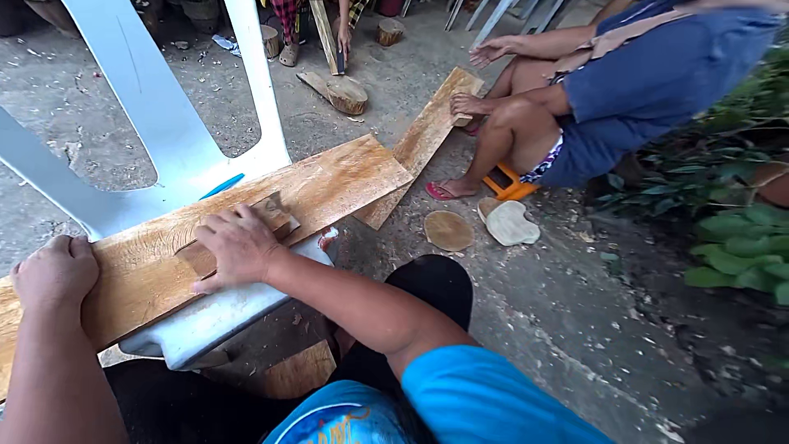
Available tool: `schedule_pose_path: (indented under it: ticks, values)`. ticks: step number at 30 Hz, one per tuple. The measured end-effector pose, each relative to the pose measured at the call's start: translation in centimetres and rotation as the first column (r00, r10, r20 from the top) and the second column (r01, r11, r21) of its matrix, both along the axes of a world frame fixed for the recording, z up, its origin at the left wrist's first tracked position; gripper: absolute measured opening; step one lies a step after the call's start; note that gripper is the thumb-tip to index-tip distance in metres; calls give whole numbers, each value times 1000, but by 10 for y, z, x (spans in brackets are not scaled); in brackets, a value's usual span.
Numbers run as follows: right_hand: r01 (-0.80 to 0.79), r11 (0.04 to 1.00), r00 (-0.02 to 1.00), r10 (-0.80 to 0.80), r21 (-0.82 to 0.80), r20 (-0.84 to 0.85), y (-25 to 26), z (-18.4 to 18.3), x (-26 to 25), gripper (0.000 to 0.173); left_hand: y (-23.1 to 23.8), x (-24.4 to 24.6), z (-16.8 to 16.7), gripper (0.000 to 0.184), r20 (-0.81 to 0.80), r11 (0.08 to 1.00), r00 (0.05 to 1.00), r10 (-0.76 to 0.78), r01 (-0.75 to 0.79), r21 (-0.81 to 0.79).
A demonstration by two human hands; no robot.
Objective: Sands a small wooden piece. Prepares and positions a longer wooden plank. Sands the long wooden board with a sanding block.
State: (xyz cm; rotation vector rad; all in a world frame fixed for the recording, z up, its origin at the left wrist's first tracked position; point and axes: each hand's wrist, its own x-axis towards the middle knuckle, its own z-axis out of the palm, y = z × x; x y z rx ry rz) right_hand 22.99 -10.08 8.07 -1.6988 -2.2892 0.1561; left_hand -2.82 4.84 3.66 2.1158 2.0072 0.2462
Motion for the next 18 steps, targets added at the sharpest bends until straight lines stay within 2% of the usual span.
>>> schedule_pose_path:
  ticks: [2, 5, 7, 9, 11, 13, 15, 18]
  values:
    - [169, 983, 985, -171, 68, 26, -13, -1, 66, 74, 0, 2, 3, 57, 2, 1000, 1000, -2, 2, 2]
    - [455, 889, 880, -457, 47, 131, -29, -4, 173, 85, 2, 0, -1, 57, 6, 1000, 1000, 7, -7, 4]
    - [566, 823, 806, -564, 44, 180, -39, -8, 228, 90, 3, 1, -2, 57, 18, 1000, 1000, 22, -22, -8]
    - [622, 781, 758, -616, 44, 213, -45, -9, 255, 93, 3, 2, -3, 55, 33, 1000, 999, 18, -18, 3]
    - [645, 764, 743, -633, 15, 217, -42, -5, 248, 95, 3, 4, -2, 54, 42, 1000, 999, 13, -14, 17]
    - [594, 804, 788, -588, 23, 182, -35, -5, 212, 96, 2, 7, 0, 52, 33, 1000, 999, 19, -20, 21]
    - [443, 895, 885, -445, 48, 140, -26, -8, 144, 96, 5, 5, -6, 53, 28, 999, 999, 24, -25, 20]
    - [112, 991, 992, -116, 76, 56, -11, -11, 16, 88, 7, -1, -10, 56, 12, 999, 999, 35, -36, 26]
